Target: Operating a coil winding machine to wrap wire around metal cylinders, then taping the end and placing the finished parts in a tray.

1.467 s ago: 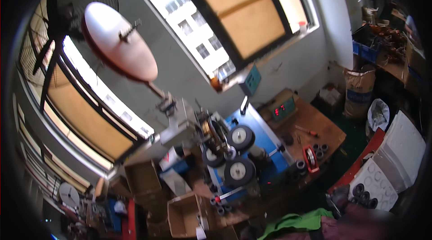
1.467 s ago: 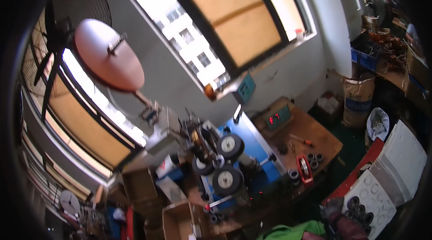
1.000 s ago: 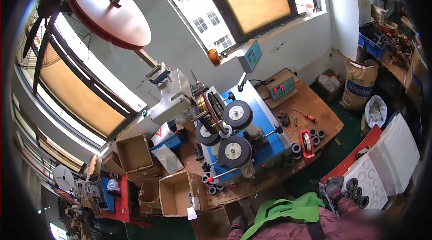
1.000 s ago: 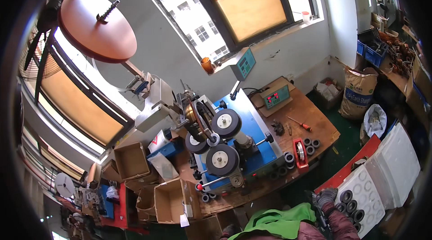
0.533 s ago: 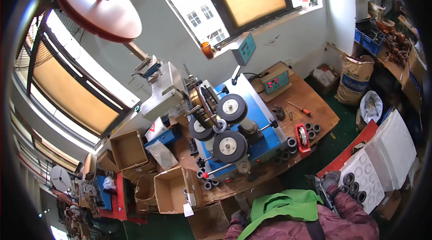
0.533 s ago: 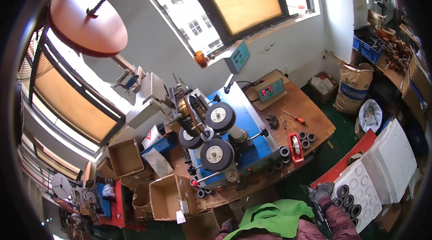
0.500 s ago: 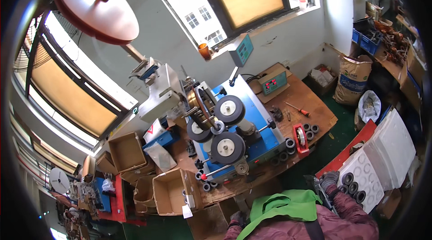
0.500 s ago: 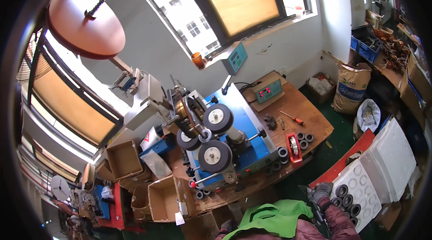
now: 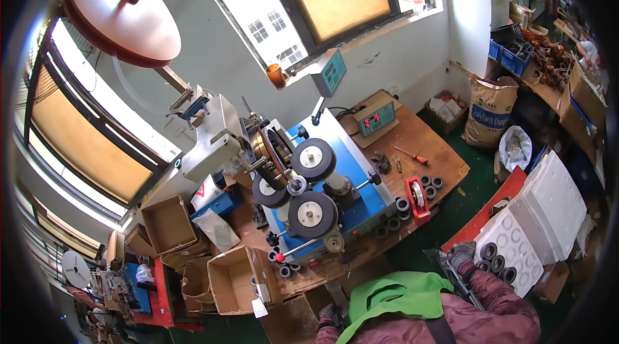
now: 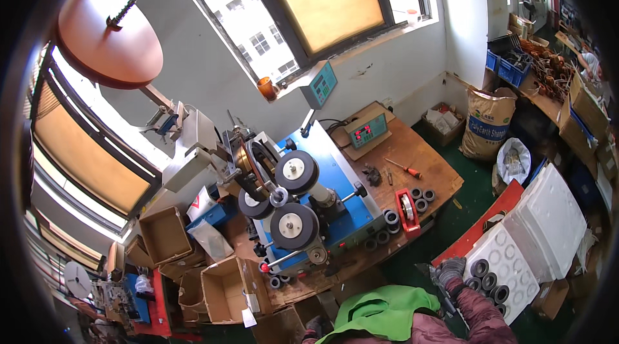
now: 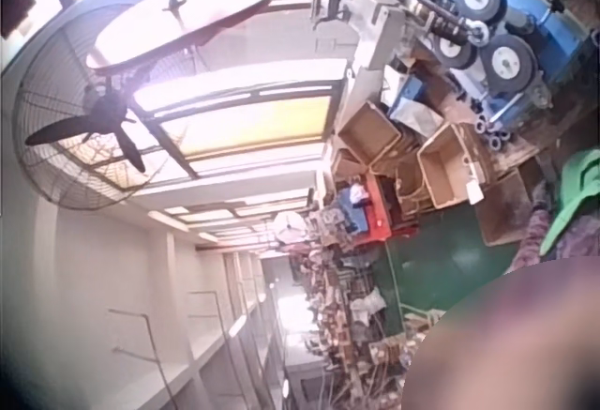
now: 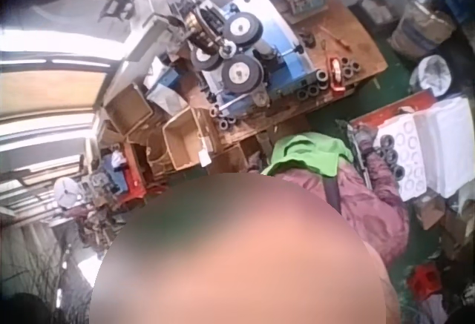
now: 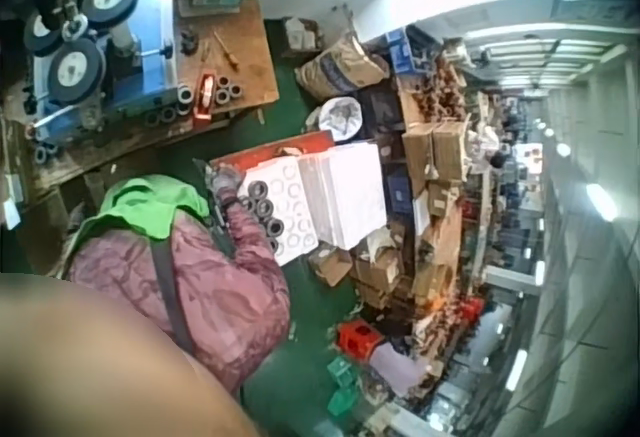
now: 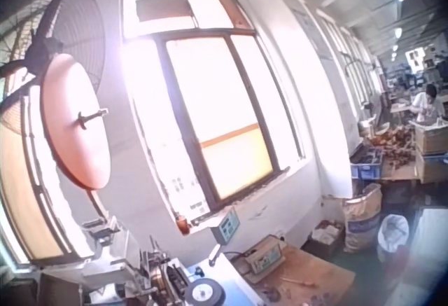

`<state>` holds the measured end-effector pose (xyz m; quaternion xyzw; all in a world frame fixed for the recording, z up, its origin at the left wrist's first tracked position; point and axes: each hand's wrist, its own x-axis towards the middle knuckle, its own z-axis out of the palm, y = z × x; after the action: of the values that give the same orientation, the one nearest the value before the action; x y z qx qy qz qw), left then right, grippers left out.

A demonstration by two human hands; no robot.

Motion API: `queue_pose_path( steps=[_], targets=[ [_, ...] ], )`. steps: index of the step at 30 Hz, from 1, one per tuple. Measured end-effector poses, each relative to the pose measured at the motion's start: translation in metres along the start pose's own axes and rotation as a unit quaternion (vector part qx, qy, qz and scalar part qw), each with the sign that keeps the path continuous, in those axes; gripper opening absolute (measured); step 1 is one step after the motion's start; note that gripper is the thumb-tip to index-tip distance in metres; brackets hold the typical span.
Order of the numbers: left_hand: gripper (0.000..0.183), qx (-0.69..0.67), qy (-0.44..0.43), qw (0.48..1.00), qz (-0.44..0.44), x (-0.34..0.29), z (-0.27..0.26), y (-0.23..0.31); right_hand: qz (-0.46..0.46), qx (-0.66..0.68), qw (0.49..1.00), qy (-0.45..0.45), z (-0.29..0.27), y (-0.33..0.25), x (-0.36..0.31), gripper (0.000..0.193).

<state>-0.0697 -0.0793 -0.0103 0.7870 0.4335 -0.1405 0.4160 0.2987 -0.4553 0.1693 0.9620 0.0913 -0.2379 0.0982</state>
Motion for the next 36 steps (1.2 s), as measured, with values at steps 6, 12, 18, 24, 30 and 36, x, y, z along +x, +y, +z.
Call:
queue_pose_path(
  steps=[6,12,18,24,30,36],
  targets=[
    [0.027,-0.208,-0.066,0.968,-0.120,-0.012,0.014,-0.007,-0.010,0.021,1.000,-0.015,0.012,0.001,-0.001,0.043],
    [0.023,-0.187,-0.010,0.982,-0.018,-0.011,-0.015,0.045,-0.013,0.016,1.000,-0.002,0.008,0.001,-0.001,0.048],
    [0.018,-0.542,0.017,0.812,-0.216,0.005,-0.003,-0.007,-0.043,-0.003,0.998,0.036,0.013,0.005,0.002,0.046],
    [0.019,0.159,-0.156,0.966,0.134,0.013,0.001,-0.034,-0.022,0.008,0.999,-0.049,-0.004,-0.001,-0.002,0.046],
    [0.019,-0.338,-0.058,0.933,-0.113,0.020,0.010,-0.031,-0.004,0.022,0.998,-0.056,0.001,0.001,-0.002,0.048],
    [0.024,-0.012,0.062,0.993,0.097,0.003,0.013,-0.017,-0.035,0.053,0.998,-0.020,0.000,-0.001,0.000,0.051]
  ],
)
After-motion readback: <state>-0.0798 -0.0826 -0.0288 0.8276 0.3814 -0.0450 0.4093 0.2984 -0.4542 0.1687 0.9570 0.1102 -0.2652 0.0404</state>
